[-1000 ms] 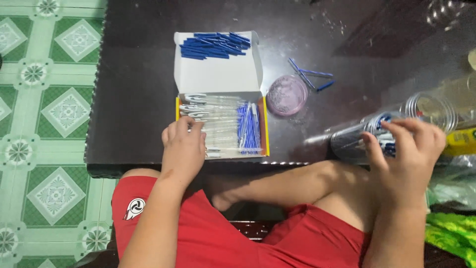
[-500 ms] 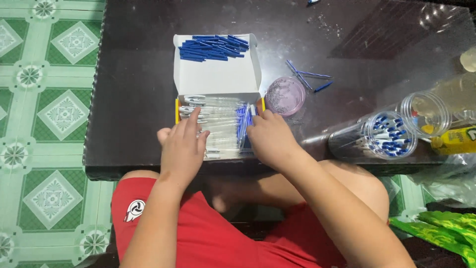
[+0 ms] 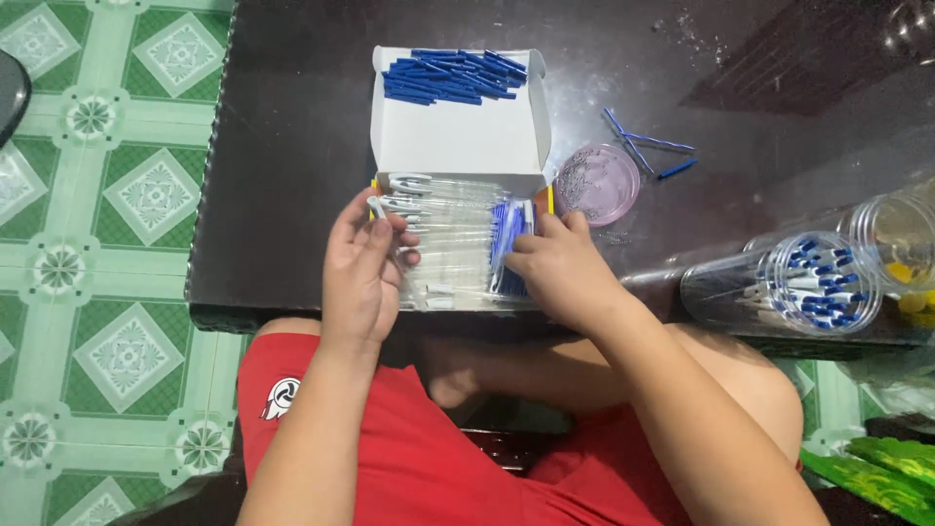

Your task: Assembling pens by inserting ink refills into barrels and attaching caps

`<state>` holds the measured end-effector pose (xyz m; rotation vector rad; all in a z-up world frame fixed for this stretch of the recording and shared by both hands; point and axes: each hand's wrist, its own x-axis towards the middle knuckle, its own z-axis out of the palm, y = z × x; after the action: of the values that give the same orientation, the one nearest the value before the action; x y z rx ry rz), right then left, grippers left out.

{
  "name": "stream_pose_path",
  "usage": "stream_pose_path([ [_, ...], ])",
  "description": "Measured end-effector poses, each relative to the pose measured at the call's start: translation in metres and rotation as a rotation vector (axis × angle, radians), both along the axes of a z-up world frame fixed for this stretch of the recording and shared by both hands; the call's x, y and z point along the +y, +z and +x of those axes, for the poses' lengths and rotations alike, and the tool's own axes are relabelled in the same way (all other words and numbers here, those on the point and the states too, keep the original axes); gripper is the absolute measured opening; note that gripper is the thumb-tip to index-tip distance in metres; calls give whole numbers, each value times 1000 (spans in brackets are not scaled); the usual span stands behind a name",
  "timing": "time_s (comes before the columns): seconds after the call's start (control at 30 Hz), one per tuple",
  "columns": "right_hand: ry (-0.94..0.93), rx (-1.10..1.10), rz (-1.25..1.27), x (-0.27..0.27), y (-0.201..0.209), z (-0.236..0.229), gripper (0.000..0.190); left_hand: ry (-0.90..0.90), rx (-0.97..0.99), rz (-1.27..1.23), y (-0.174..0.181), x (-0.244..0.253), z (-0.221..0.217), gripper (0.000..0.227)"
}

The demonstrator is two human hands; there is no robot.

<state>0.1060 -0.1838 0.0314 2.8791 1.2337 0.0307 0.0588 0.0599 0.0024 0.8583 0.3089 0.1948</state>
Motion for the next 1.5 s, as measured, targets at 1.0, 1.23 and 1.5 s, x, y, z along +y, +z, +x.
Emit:
stream_pose_path([
  [1.0,-691,327,-129,-78,31,19,20,-166,-1,-118,3,-2,-2,28],
  [1.23,-764,392,-57,-86,19,25,24,-423,17,-124,-5,-24,-13,25],
  [1.5,-831,517,137,-72,29,25,25,-527,37,-152,-12,-34,-17,28],
])
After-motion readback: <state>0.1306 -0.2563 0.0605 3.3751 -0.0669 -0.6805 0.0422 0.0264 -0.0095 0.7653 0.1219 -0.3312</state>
